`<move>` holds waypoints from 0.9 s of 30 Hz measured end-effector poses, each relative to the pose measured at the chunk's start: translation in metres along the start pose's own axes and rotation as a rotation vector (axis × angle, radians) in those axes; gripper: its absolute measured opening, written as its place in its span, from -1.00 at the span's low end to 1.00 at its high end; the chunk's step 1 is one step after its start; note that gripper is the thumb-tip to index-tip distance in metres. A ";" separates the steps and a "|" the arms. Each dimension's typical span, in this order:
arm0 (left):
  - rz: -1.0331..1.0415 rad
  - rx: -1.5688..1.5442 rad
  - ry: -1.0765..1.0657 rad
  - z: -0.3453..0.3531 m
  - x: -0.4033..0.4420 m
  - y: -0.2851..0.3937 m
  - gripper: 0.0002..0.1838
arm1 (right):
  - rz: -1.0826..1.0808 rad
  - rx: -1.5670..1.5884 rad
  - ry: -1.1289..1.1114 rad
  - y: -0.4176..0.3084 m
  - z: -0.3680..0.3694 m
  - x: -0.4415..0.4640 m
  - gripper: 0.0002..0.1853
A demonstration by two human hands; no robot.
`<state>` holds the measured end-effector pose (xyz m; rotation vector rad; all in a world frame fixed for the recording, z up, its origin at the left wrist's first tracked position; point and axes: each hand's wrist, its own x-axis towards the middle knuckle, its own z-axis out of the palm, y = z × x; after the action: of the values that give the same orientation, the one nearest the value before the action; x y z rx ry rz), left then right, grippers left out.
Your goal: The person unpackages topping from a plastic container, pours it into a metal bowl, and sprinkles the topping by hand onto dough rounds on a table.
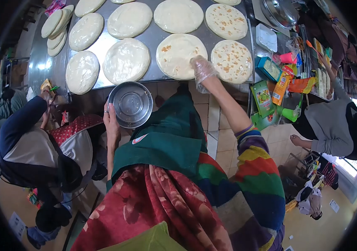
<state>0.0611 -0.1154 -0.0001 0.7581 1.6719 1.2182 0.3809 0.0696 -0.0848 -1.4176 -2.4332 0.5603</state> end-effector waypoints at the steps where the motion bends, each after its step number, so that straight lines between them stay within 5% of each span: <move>1: 0.007 -0.005 -0.012 0.002 0.000 0.000 -0.59 | 0.026 -0.055 -0.051 -0.008 -0.001 0.003 -0.85; 6: 0.038 0.009 -0.045 0.009 0.003 -0.003 -0.59 | 0.039 -0.180 -0.032 -0.017 0.010 0.006 -0.81; 9: 0.045 0.018 -0.046 0.014 0.001 0.003 -0.59 | -0.050 0.117 0.172 -0.024 0.004 0.006 -0.83; 12: 0.051 0.035 -0.043 0.016 0.002 -0.001 -0.58 | 0.114 0.090 -0.009 -0.033 -0.003 0.016 -0.86; 15: 0.058 0.037 -0.055 0.019 0.000 0.004 -0.57 | -0.076 -0.091 0.076 -0.017 0.019 0.035 -0.90; 18: 0.066 0.000 -0.071 0.020 0.003 0.004 -0.57 | -0.014 0.051 0.058 -0.020 0.017 0.049 -0.90; 21: 0.063 0.022 -0.077 0.018 0.004 0.000 -0.57 | 0.006 -0.254 -0.079 -0.030 0.007 0.064 -0.87; 24: 0.066 0.007 -0.097 0.016 0.006 0.000 -0.57 | -0.116 0.051 0.198 -0.020 0.017 0.062 -0.84; 27: 0.054 0.052 -0.092 0.014 0.008 -0.001 -0.57 | -0.020 -0.017 0.089 -0.028 0.010 0.063 -0.84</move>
<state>0.0710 -0.1035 -0.0047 0.8837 1.6221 1.1632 0.3248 0.1100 -0.0786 -1.3930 -2.3853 0.4631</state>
